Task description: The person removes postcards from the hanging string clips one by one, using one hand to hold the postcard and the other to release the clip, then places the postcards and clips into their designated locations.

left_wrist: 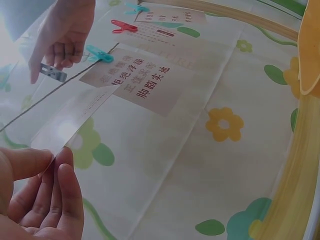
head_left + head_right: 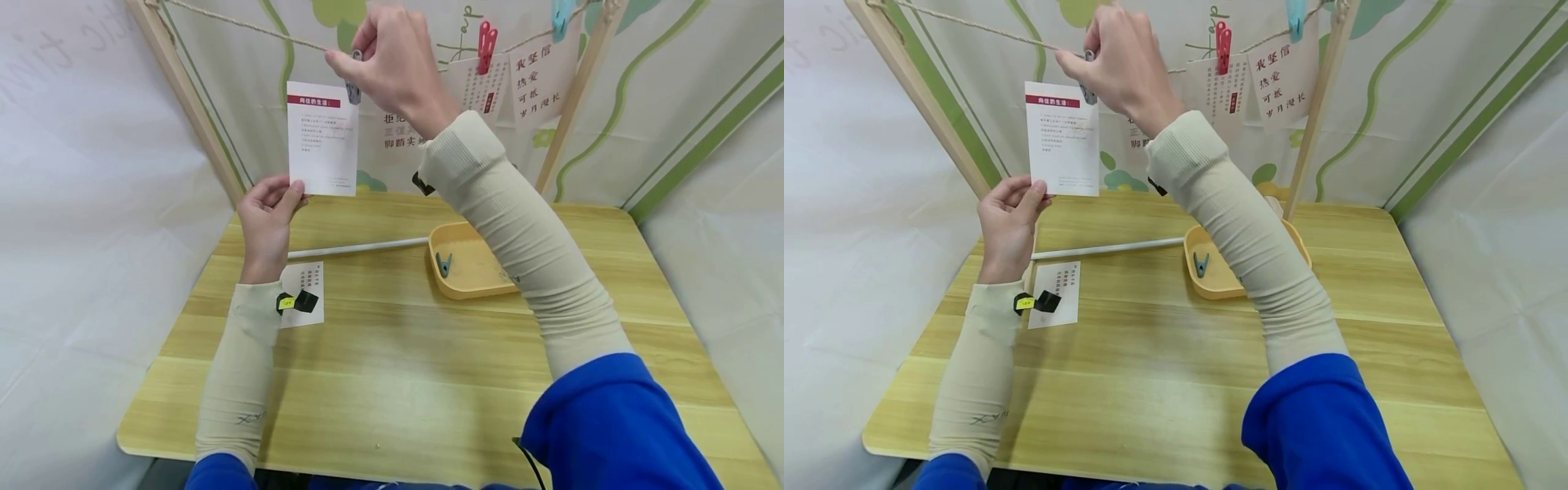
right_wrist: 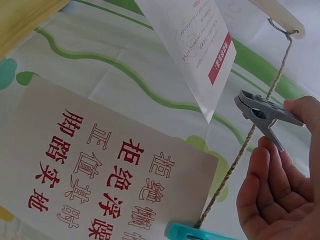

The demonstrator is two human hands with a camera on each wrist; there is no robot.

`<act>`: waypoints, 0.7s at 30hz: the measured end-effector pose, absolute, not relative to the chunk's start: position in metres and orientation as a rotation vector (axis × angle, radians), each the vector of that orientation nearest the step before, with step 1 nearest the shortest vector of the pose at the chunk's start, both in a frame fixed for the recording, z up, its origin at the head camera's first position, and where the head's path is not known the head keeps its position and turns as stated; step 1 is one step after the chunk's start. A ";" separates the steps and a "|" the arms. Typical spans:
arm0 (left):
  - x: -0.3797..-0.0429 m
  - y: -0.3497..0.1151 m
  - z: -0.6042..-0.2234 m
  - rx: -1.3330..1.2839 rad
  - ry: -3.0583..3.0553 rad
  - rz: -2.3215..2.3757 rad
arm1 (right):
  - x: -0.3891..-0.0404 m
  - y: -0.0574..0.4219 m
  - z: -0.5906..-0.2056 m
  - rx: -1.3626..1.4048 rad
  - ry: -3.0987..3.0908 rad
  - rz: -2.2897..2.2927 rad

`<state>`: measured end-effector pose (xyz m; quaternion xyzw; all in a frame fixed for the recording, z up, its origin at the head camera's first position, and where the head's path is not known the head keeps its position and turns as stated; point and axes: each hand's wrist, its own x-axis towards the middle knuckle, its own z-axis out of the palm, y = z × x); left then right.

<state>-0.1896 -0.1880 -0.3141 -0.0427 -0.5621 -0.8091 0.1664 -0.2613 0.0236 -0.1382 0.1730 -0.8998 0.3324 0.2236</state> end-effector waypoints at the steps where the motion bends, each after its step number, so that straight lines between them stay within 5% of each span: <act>1: -0.190 -0.188 -0.314 -0.122 -1.599 -2.304 | -0.261 0.025 -0.139 0.477 -2.484 0.918; 21: -0.186 -0.186 -0.320 -0.118 -1.567 -2.311 | -0.256 0.039 -0.154 0.491 -2.512 0.954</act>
